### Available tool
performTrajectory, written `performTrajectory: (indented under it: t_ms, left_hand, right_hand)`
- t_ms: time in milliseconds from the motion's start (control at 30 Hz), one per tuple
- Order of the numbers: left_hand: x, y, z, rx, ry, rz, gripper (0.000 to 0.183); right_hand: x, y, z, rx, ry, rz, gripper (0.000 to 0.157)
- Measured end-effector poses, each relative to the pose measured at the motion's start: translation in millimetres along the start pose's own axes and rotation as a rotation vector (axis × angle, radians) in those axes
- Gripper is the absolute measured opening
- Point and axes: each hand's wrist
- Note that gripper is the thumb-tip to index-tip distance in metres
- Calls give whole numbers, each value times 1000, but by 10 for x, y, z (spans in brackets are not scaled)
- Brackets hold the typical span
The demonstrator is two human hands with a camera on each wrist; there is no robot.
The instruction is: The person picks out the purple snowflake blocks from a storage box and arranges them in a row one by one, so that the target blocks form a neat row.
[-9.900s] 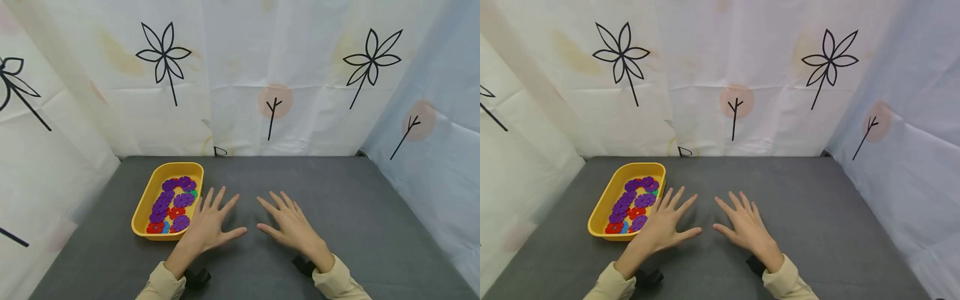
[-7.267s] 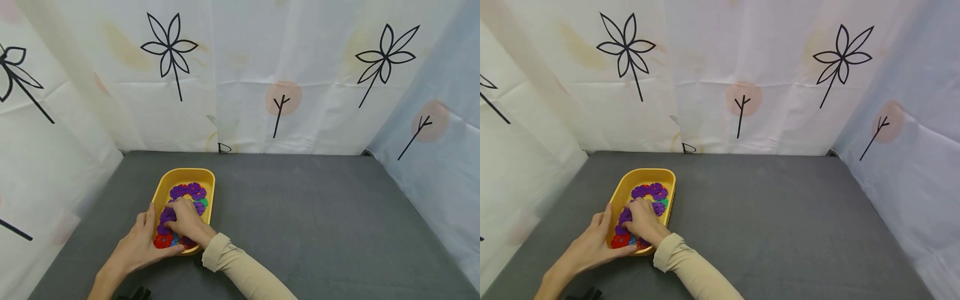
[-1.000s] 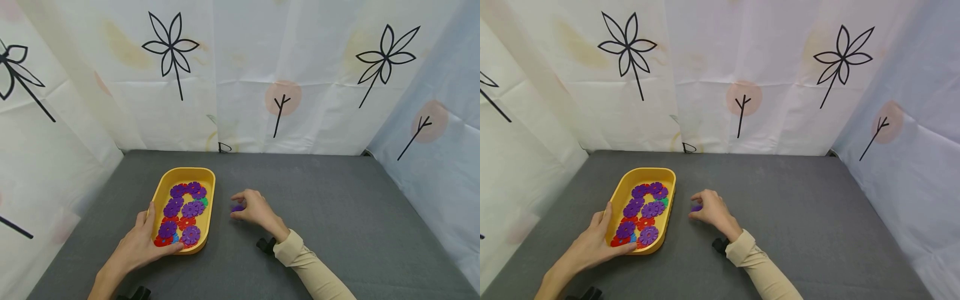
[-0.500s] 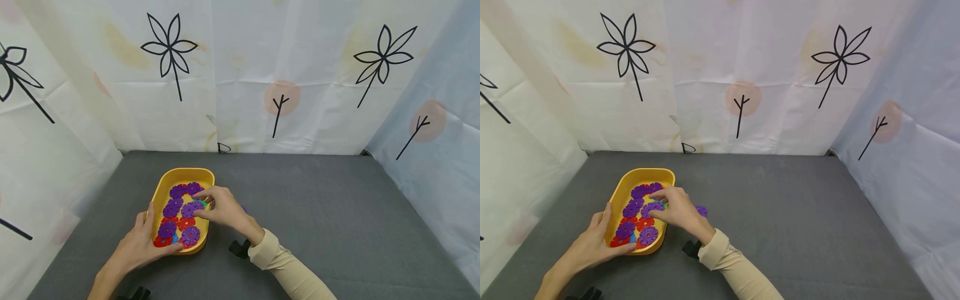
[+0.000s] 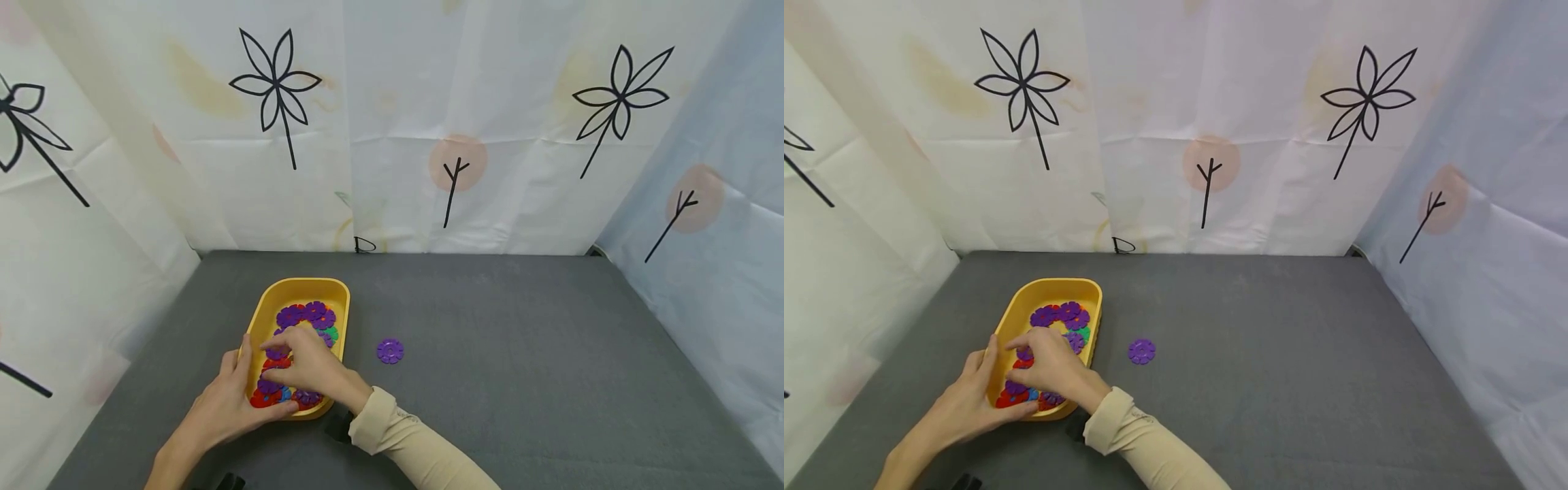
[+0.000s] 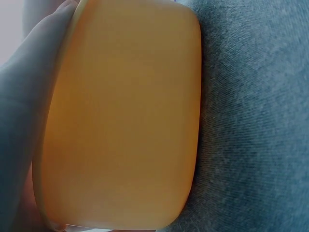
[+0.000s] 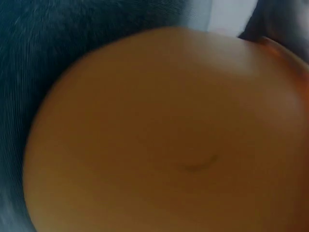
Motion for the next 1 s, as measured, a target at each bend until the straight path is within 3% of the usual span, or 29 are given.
performTrajectory:
  t_ms: [267, 533, 733, 1000]
  left_hand:
    - [-5, -6, 22, -15, -4, 1, 140]
    - [5, -1, -6, -7, -1, -4, 140]
    - [4, -8, -4, -3, 14, 4, 141]
    - [21, -16, 23, 4, 19, 1, 141]
  right_hand:
    - [56, 87, 269, -61, -39, 80, 41]
    - [94, 113, 324, -114, -45, 156, 40]
    - [89, 113, 340, -166, -66, 158, 33]
    - [71, 121, 343, -155, -78, 140, 32]
Point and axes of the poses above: each hand's wrist, its own x-axis towards the middle knuckle, its own z-axis out of the palm, y = z × x, and after that the axes turned 8 degrees about -z, right-handed
